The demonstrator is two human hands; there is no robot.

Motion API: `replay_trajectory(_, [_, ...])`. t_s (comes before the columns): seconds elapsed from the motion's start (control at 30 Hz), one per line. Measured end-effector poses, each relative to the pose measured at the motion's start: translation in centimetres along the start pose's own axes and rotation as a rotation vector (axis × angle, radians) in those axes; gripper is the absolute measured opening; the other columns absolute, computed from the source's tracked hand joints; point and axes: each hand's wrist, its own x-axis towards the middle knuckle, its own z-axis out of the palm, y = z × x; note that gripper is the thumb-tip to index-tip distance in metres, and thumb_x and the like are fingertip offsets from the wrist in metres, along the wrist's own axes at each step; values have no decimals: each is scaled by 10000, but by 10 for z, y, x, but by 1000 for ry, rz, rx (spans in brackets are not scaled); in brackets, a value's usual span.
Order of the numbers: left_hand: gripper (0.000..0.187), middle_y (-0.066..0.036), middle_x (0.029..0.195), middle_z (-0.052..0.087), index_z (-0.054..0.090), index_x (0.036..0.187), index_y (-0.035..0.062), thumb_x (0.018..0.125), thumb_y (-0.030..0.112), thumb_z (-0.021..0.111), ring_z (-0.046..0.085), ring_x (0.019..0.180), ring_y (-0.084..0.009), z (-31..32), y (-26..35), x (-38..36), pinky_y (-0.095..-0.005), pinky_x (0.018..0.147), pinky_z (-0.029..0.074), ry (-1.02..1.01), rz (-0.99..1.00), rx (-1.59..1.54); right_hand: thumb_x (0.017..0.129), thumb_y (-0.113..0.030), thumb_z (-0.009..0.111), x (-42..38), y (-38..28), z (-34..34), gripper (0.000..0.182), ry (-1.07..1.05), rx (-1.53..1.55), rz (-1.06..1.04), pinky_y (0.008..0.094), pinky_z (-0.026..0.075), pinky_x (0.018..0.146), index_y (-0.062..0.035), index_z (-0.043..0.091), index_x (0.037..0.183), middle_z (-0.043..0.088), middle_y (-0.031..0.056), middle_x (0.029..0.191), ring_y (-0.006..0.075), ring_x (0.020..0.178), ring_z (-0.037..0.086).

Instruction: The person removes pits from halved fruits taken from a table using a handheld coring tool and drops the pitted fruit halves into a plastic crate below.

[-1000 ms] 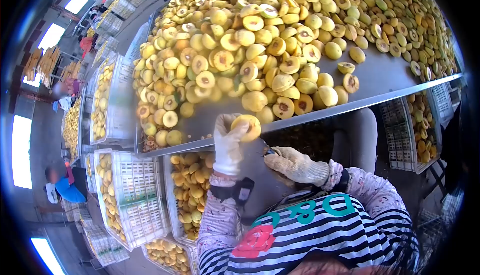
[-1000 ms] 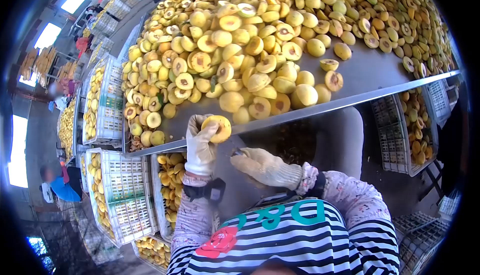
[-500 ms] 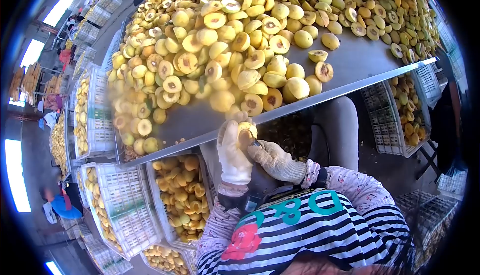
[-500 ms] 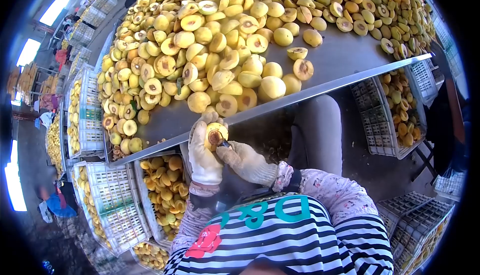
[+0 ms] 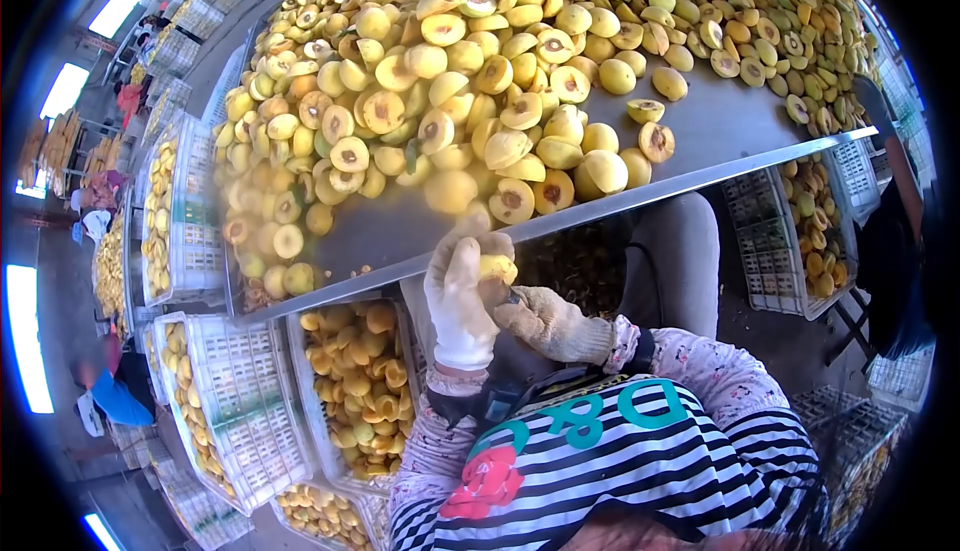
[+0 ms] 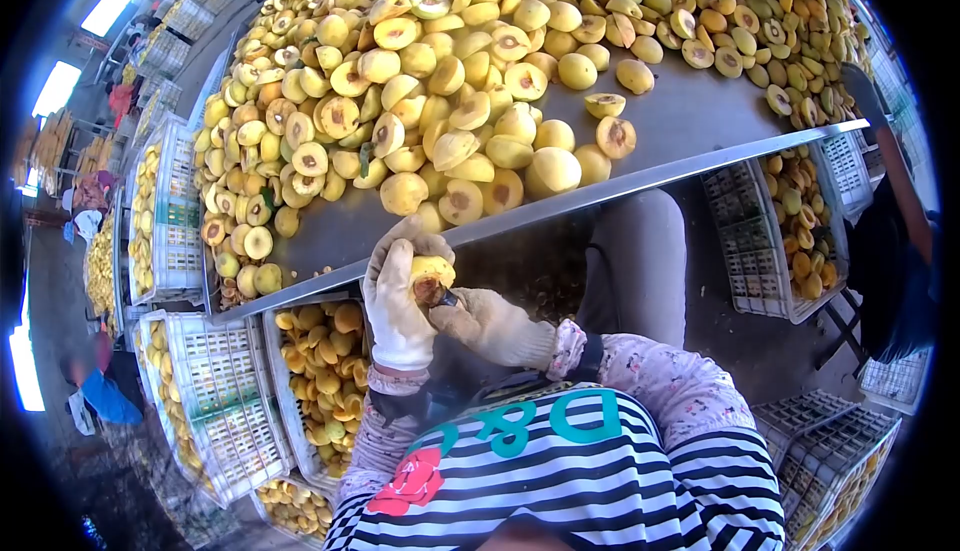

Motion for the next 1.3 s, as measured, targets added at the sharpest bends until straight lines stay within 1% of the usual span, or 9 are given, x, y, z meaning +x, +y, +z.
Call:
replay_trajectory(0.1, [303,-133,873,705,622,1213,-26,1009,161,497,663,780,-188,-12,11,9,-275,731,539,-120,-150,111,1019,-444,537,2,9,-16,408,-227,224,358,261,452,624,-45,611,970,558,-13,739,80,677,505])
replay_trajectory(0.23, [298,-124,850,719,644,1187,-32,995,145,501,668,753,-165,-16,21,20,-260,726,537,-323,-198,246,1009,-494,527,1,-6,-3,436,-97,-41,105,262,361,435,-87,550,855,503,-23,657,98,475,444])
replay_trajectory(0.33, [291,-116,847,723,659,1166,-39,987,144,519,677,770,-155,-25,18,30,-254,727,537,-458,-228,206,1008,-515,514,1,-3,-10,458,-196,134,396,264,384,443,-82,560,866,507,-9,662,106,497,471])
replay_trajectory(0.53, [285,-105,845,725,669,1146,-45,982,145,533,682,756,-152,-33,21,37,-254,723,545,-554,-338,321,1014,-542,472,3,-9,-2,472,-157,-31,329,259,364,409,-106,507,835,453,-5,611,118,459,444])
replay_trajectory(0.67, [286,-102,828,721,669,1139,-43,979,153,536,678,728,-156,-36,20,41,-264,698,551,-582,-352,327,992,-621,459,4,-9,-6,506,-330,350,515,228,320,386,-141,466,831,386,-51,575,79,421,372])
replay_trajectory(1.0, [266,-148,952,652,569,1191,-12,1015,162,474,651,845,-296,-25,-4,24,-413,764,564,-41,-310,-583,979,-659,426,10,20,-7,567,-718,1359,597,252,276,337,-112,511,854,376,-56,510,97,367,334])
replay_trajectory(1.1, [270,-149,1016,640,543,1201,-8,1034,180,444,650,855,-295,-30,-5,28,-420,804,567,219,-277,-566,941,-681,483,-10,7,-21,602,-795,1029,324,241,347,339,-109,515,760,397,-30,490,113,382,412])
replay_trajectory(1.13, [271,-151,1015,640,544,1202,-8,1036,180,442,651,856,-294,-32,-3,27,-418,813,567,229,-269,-522,924,-685,513,-3,10,-27,602,-795,1033,447,246,351,336,-103,516,771,405,-31,500,110,379,393])
replay_trajectory(1.3, [267,-171,949,662,553,1196,-35,1030,145,447,669,849,-296,-49,-15,18,-389,754,576,61,-122,-423,1004,-542,501,1,-29,9,485,-219,153,445,242,293,361,-115,503,774,437,-26,558,77,406,384])
